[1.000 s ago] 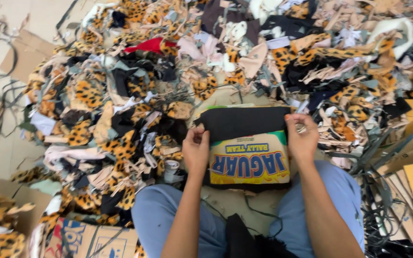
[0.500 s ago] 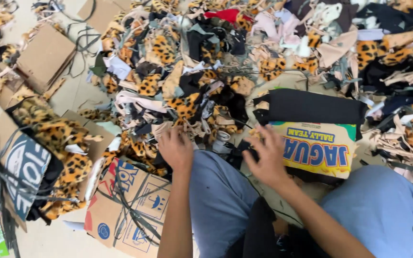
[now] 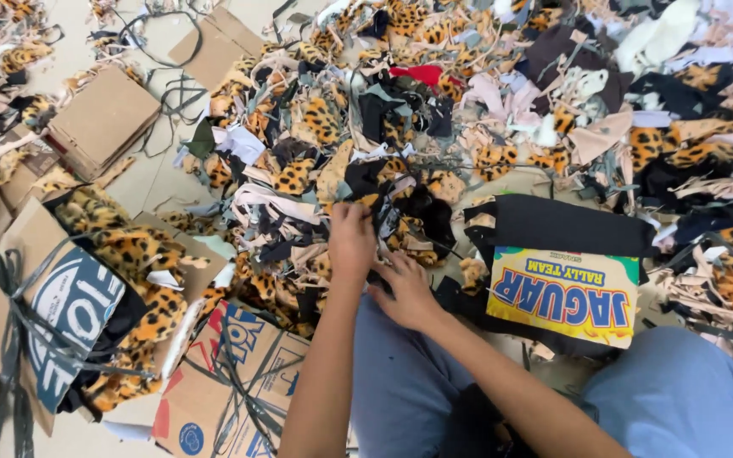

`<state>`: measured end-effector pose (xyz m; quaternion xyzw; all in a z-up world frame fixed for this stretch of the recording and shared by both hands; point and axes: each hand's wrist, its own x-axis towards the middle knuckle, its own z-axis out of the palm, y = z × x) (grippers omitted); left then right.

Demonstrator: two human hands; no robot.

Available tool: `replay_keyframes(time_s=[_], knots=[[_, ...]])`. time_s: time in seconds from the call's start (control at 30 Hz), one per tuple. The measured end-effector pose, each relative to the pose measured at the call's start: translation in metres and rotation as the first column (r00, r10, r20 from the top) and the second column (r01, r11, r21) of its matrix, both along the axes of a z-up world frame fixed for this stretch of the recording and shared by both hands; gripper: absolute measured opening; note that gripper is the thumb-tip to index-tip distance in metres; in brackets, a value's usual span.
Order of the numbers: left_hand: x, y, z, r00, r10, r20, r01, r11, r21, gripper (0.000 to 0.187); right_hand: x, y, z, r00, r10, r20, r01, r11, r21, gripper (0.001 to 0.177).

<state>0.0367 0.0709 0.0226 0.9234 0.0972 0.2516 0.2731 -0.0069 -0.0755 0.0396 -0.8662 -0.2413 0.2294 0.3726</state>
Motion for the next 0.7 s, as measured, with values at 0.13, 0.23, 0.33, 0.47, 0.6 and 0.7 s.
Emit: replay_keyframes(time_s=[0.13, 0.23, 0.33, 0.47, 0.6, 0.7], knots=[[0.033, 0.006, -0.021, 0.946, 0.059, -0.319, -0.006, 0.986, 0.164, 0.051, 0.006, -0.017, -0.003, 0.997, -0.031, -0.066, 0.033, 0.999, 0.022, 0.049], [0.039, 0.024, -0.041, 0.944, 0.057, -0.324, -0.036, 0.997, 0.070, 0.018, 0.015, -0.038, -0.006, 0.993, -0.098, -0.064, 0.101, 0.994, 0.046, 0.042], [0.030, 0.038, -0.016, 0.968, -0.032, -0.248, -0.089, 0.883, -0.461, 0.010, 0.021, -0.047, 0.006, 0.959, -0.210, -0.191, 0.241, 0.958, 0.158, 0.038], [-0.017, 0.045, 0.049, 0.985, -0.148, -0.090, 0.008, 0.560, -0.828, 0.009, 0.030, -0.031, 0.032, 0.819, -0.279, -0.501, 0.475, 0.819, 0.320, 0.052], [-0.059, 0.049, 0.068, 0.965, -0.257, 0.047, 0.088, 0.149, -0.985, 0.022, 0.018, -0.011, 0.090, 0.834, -0.143, -0.532, 0.450, 0.735, 0.507, 0.088], [-0.078, 0.031, 0.109, 0.939, -0.306, 0.159, 0.154, -0.040, -0.987, 0.018, 0.022, -0.002, 0.073, 0.660, -0.010, -0.751, 0.584, 0.636, 0.504, 0.096]])
